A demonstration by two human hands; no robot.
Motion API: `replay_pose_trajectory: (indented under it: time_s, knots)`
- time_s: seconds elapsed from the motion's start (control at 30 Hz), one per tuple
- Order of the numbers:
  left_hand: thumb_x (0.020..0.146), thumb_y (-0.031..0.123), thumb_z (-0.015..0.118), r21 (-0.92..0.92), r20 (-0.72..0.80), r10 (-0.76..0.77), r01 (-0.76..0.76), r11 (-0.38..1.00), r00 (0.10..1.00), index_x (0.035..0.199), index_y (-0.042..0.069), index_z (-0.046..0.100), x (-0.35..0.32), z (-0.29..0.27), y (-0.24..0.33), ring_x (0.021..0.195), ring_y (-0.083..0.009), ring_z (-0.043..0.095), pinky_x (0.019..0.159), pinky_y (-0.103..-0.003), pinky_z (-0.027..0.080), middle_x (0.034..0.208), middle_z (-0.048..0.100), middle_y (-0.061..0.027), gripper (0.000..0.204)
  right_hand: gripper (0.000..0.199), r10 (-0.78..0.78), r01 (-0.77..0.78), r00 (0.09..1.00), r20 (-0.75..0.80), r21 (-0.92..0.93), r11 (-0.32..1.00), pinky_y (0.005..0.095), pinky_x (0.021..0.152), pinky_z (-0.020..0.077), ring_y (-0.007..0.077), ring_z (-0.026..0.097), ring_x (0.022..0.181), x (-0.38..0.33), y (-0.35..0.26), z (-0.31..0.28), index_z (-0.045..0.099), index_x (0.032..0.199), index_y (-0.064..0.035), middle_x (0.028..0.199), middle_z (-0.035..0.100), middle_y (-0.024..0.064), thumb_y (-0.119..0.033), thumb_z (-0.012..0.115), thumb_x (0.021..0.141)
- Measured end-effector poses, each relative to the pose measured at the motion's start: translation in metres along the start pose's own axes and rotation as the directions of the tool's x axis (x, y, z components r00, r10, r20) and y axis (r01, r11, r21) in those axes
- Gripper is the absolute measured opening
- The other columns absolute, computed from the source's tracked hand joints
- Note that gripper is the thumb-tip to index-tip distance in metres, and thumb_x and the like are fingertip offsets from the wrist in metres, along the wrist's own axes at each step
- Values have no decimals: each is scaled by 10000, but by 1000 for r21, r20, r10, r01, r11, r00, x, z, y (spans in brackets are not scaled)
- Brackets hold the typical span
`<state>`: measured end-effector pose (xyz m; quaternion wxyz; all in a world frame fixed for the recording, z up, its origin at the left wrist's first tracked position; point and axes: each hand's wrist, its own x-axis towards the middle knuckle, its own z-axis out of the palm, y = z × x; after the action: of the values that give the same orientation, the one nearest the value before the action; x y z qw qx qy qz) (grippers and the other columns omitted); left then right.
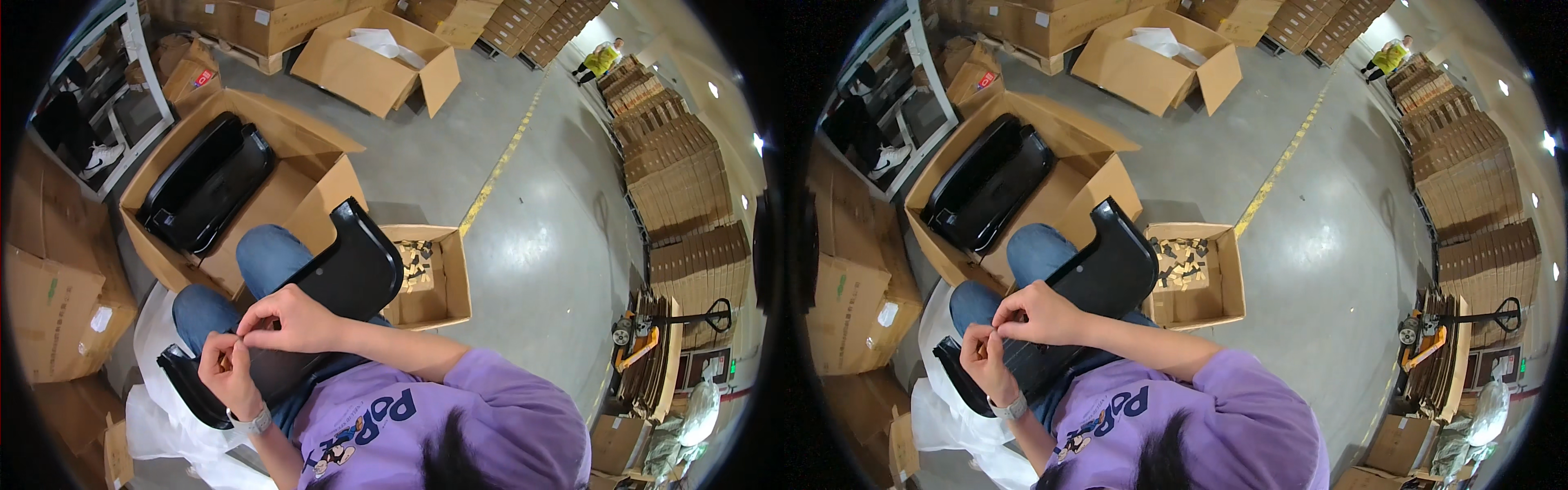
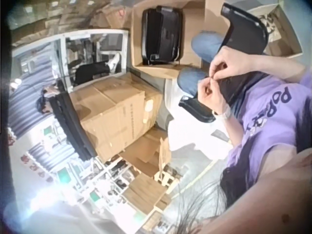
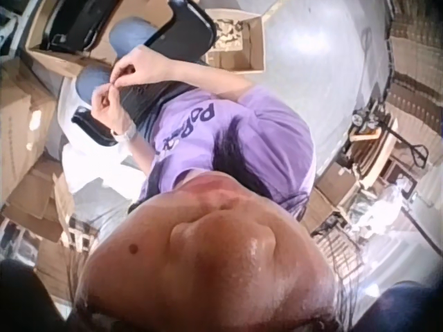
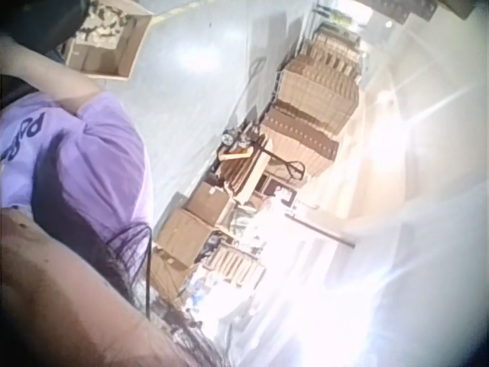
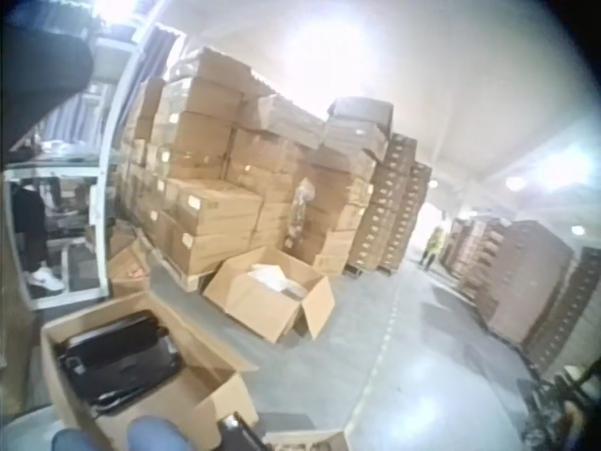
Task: The person peels the backing from adhesive pads, sticks them onto plastic components by hand, and stacks the completed components.
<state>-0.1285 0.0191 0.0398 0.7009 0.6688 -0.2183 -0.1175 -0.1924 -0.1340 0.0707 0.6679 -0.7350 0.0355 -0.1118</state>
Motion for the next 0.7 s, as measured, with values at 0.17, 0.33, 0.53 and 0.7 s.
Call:
replay_pose_trajectory:
  time_s: [0.17,0.33,0.53,0.7]
  knots:
    - [719,50,506,-229,-69,-94,76,971,993,688,30,464,-1,5,-3,657,-75,374,535,-194,262,800,398,-19,57,69,127,-126,992,-3,148,981,229,651,513,86,637,700,0,12,3,679,823,6,743,671,47,-49,681,780]
    - [718,183,589,-676,-68,-244,135,725,967,646,56,437,-1,3,-6,610,-78,401,498,-197,313,1065,534,-138,210,93,319,-265,933,-166,284,921,157,446,327,22,516,548,-1,5,-18,669,850,-19,712,656,36,-94,672,795]
    - [647,84,458,-840,183,-210,264,474,961,606,89,332,-2,4,-10,480,-84,284,439,-228,234,600,391,-35,132,76,133,-122,938,-319,53,991,187,577,465,46,590,646,-10,13,-10,661,848,15,732,650,22,-26,687,789]
    - [906,287,494,-605,266,-419,488,629,868,638,104,396,-5,8,-13,455,-74,294,437,-226,231,545,330,44,339,112,-256,145,941,-220,-423,895,216,482,428,86,583,556,-15,14,3,652,816,-5,681,633,47,0,719,727]
